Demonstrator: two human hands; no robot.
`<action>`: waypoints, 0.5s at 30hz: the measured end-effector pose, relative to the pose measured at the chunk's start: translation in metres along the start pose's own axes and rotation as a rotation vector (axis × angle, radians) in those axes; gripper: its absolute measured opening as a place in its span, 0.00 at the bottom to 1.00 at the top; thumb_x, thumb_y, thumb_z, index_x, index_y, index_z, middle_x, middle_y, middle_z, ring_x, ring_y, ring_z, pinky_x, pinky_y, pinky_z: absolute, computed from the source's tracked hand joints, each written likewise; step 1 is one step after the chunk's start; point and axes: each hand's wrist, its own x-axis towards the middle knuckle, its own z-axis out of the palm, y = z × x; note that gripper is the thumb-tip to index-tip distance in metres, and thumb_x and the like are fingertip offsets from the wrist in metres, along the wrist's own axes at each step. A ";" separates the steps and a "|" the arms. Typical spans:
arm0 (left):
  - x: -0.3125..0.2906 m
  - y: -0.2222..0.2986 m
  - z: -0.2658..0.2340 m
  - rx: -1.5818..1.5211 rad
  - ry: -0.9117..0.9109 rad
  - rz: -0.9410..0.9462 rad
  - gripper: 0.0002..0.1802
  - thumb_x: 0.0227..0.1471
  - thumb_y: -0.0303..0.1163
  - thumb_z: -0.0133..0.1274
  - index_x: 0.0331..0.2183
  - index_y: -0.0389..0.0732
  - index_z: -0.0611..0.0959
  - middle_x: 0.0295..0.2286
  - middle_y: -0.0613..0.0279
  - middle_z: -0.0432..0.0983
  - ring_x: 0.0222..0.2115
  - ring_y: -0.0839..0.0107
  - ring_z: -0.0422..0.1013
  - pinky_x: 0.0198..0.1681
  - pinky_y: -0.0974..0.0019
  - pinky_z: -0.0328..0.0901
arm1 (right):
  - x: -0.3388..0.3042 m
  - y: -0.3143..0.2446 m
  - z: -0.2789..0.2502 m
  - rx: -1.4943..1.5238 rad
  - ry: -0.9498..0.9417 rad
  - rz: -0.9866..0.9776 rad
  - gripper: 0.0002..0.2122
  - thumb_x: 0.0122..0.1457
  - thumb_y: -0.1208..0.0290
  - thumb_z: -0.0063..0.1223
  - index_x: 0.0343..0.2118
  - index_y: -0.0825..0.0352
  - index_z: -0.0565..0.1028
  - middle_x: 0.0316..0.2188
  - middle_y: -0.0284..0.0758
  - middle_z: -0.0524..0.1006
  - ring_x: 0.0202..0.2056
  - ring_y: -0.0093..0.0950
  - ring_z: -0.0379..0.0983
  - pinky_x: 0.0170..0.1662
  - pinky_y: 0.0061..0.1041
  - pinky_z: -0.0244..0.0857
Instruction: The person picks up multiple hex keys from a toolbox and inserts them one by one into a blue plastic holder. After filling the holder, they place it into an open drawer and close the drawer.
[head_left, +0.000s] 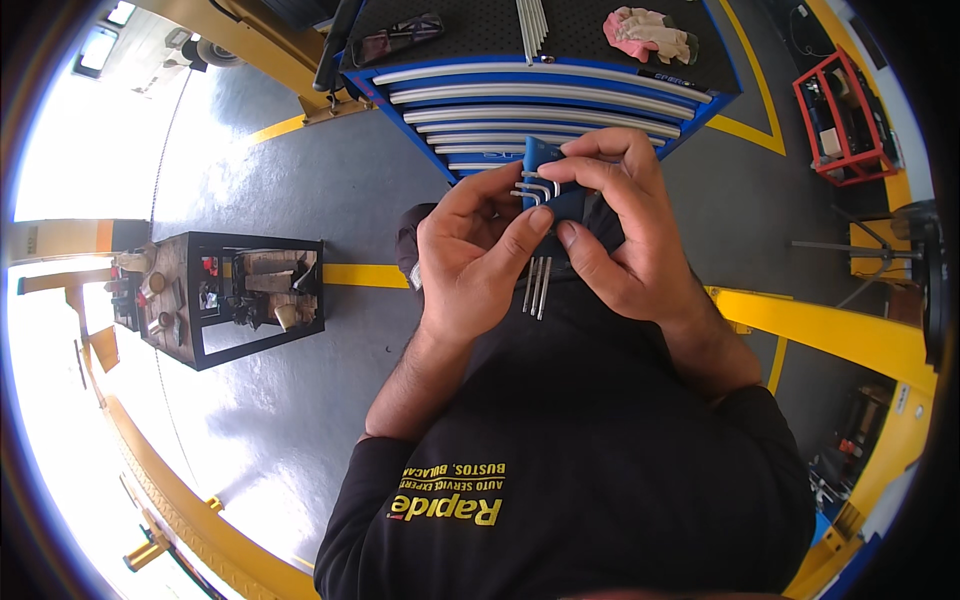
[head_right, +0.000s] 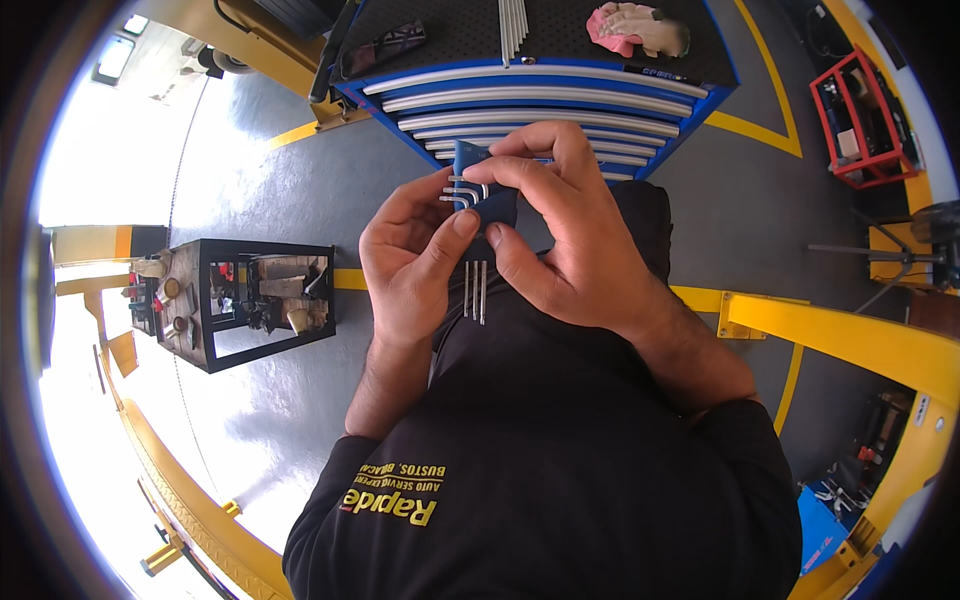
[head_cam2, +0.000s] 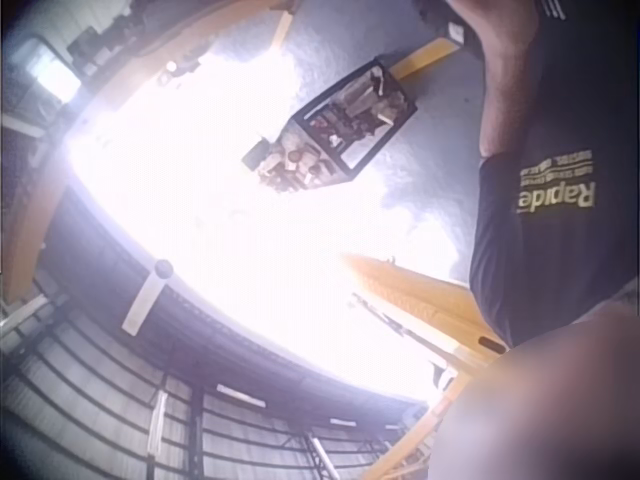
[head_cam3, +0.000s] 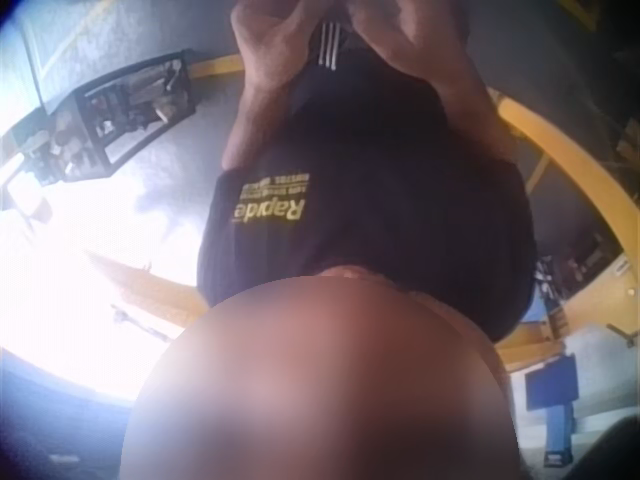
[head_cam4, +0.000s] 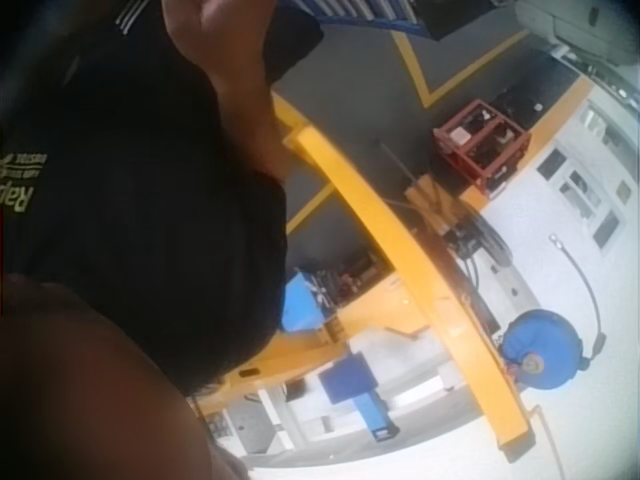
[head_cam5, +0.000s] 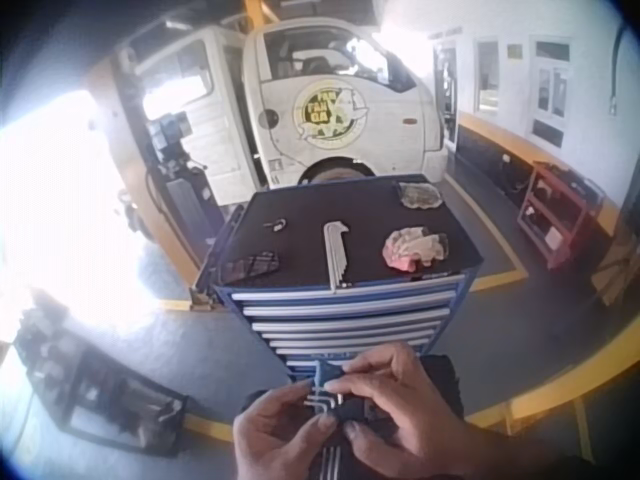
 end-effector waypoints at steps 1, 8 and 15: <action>0.000 0.000 0.000 -0.012 0.003 -0.002 0.24 0.60 0.18 0.61 0.56 0.26 0.75 0.43 0.53 0.80 0.45 0.73 0.76 0.50 0.68 0.72 | 0.000 0.000 0.000 -0.005 -0.001 0.003 0.19 0.56 0.76 0.57 0.53 0.69 0.77 0.53 0.43 0.67 0.55 0.35 0.66 0.58 0.32 0.63; 0.001 -0.001 0.000 -0.005 0.009 0.018 0.23 0.60 0.18 0.61 0.56 0.26 0.75 0.44 0.53 0.80 0.45 0.72 0.76 0.50 0.68 0.72 | 0.001 0.001 0.002 -0.018 0.020 -0.020 0.20 0.55 0.78 0.58 0.52 0.69 0.77 0.51 0.43 0.68 0.52 0.35 0.68 0.53 0.30 0.67; 0.007 -0.001 -0.002 -0.029 0.023 -0.001 0.24 0.60 0.19 0.61 0.56 0.26 0.75 0.44 0.53 0.80 0.45 0.73 0.76 0.51 0.69 0.72 | 0.003 0.006 0.001 0.127 0.022 0.049 0.25 0.59 0.75 0.58 0.61 0.68 0.72 0.56 0.41 0.68 0.57 0.31 0.66 0.59 0.32 0.61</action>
